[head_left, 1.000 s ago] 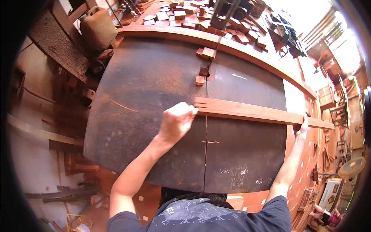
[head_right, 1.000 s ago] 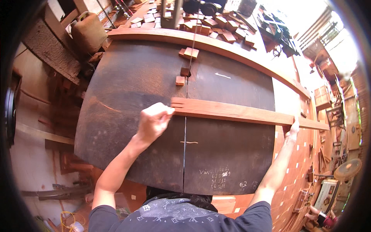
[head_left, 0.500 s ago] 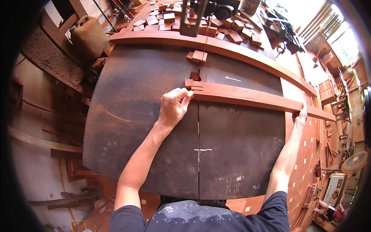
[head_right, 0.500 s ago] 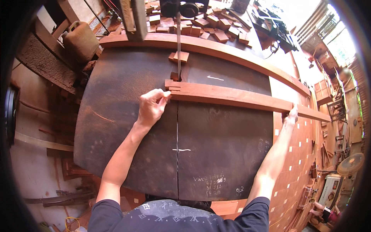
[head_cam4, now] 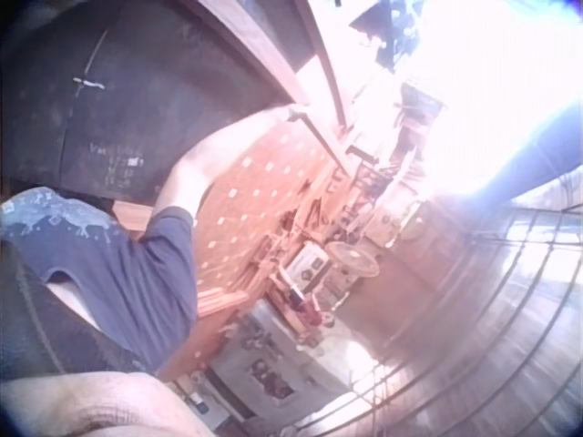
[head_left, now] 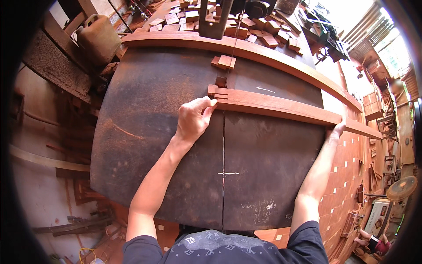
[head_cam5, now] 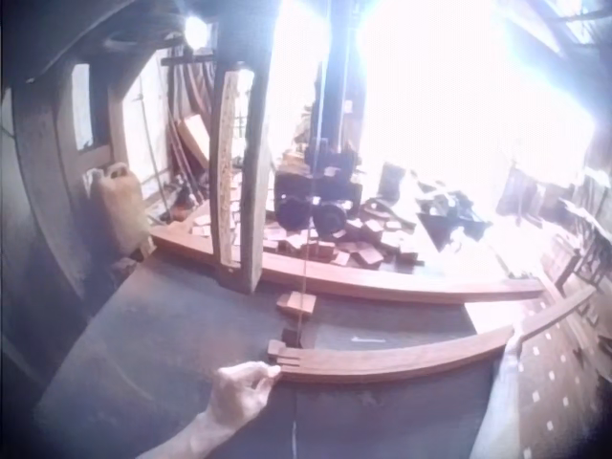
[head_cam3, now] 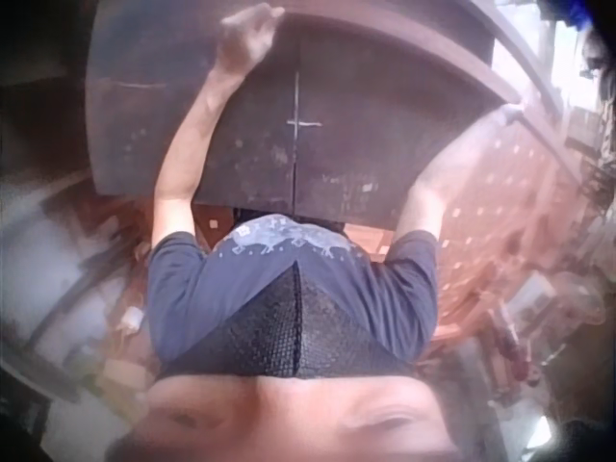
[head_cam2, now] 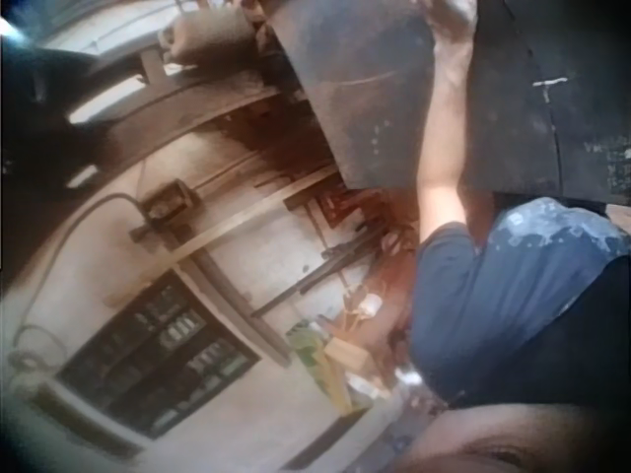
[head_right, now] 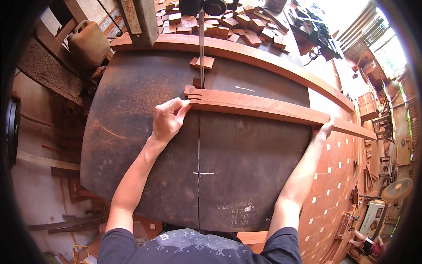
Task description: The person positions wooden planks on a band saw table and cuts them into smaller pieces. They repeatedly align the wood, feed it through the saw blade, and remove the cut pieces, stacking them on the floor.
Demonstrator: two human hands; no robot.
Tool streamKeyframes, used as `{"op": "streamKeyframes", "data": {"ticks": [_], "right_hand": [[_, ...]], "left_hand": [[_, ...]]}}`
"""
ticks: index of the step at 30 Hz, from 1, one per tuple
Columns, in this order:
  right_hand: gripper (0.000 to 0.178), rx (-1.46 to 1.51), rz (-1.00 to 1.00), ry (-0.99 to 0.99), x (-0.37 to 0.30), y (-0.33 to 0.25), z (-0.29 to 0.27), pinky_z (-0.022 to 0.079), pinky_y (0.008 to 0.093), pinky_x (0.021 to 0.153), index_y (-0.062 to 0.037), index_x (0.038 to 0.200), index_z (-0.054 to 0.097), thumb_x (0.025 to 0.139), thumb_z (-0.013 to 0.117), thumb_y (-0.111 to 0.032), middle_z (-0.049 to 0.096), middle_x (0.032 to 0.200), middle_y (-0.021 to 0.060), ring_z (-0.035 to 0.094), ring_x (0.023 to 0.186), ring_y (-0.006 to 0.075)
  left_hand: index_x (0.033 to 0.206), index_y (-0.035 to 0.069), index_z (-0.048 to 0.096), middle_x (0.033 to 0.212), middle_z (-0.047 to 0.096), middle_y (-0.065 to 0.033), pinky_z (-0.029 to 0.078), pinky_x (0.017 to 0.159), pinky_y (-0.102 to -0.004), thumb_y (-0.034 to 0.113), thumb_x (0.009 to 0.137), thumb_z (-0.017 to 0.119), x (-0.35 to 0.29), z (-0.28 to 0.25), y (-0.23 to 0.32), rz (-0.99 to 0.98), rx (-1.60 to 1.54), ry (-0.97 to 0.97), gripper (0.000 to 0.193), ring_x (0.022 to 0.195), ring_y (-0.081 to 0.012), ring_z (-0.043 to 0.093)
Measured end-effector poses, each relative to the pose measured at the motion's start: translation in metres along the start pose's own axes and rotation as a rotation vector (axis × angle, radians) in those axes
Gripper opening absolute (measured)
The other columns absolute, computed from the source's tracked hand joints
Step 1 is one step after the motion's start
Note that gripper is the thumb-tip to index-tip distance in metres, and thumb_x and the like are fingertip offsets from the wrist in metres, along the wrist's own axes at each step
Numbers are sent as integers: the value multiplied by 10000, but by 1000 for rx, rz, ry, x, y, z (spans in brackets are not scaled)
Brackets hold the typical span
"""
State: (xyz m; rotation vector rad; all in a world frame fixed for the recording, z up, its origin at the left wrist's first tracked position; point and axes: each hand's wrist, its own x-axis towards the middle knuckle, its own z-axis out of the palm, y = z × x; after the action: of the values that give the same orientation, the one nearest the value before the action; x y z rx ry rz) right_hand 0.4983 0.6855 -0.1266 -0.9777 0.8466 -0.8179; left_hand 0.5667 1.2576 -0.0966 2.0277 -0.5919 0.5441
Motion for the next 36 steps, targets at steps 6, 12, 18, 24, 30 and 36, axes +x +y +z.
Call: {"op": "streamKeyframes", "data": {"ticks": [6, 12, 18, 24, 30, 36], "right_hand": [[517, 129, -17, -140, 2, -1, -7, 598, 489, 968, -78, 1390, 580, 1023, 570, -443, 678, 1249, 132, 686, 1171, 305], [451, 137, -27, -187, 12, 5, -8, 597, 476, 982, -73, 1361, 587, 1018, 613, -365, 667, 1268, 133, 679, 1176, 293], [423, 142, -35, -252, 16, 8, -14, 590, 463, 998, -74, 1346, 596, 1030, 645, -350, 690, 1231, 115, 688, 1162, 269], [414, 128, -28, -274, 31, 9, -22, 599, 457, 991, -75, 1344, 602, 1038, 645, -350, 696, 1240, 110, 693, 1158, 265], [422, 107, -33, -267, 33, 12, -24, 623, 445, 938, -82, 1343, 606, 1027, 656, -358, 700, 1240, 103, 694, 1168, 257], [480, 60, -46, -258, 39, 10, -27, 635, 447, 913, -86, 1394, 575, 1018, 660, -372, 671, 1300, 116, 687, 1195, 262]], "left_hand": [[955, 21, 727, 793, 727, -143, 502, 577, -339, 17, 907, 819, 3, 2, -6, -23, -20, -22, 104, 623, -224, 681], [928, 4, 700, 805, 750, -125, 514, 580, -327, 22, 918, 818, 7, 4, -12, -29, 2, -14, 119, 646, -166, 703], [918, -2, 686, 832, 778, -127, 551, 597, -318, 14, 921, 814, 10, 4, -16, -30, -7, -21, 129, 680, -160, 741], [930, 7, 702, 824, 782, -109, 569, 602, -306, 10, 927, 809, 11, 6, -22, -31, -26, -22, 107, 708, -153, 764], [921, 4, 698, 802, 776, -99, 563, 601, -294, 26, 934, 812, 11, 4, -21, -55, -16, -40, 117, 706, -134, 755], [919, 2, 702, 790, 772, -95, 559, 597, -292, 32, 939, 811, 11, 5, -21, -56, -25, -37, 114, 703, -123, 747]]}}
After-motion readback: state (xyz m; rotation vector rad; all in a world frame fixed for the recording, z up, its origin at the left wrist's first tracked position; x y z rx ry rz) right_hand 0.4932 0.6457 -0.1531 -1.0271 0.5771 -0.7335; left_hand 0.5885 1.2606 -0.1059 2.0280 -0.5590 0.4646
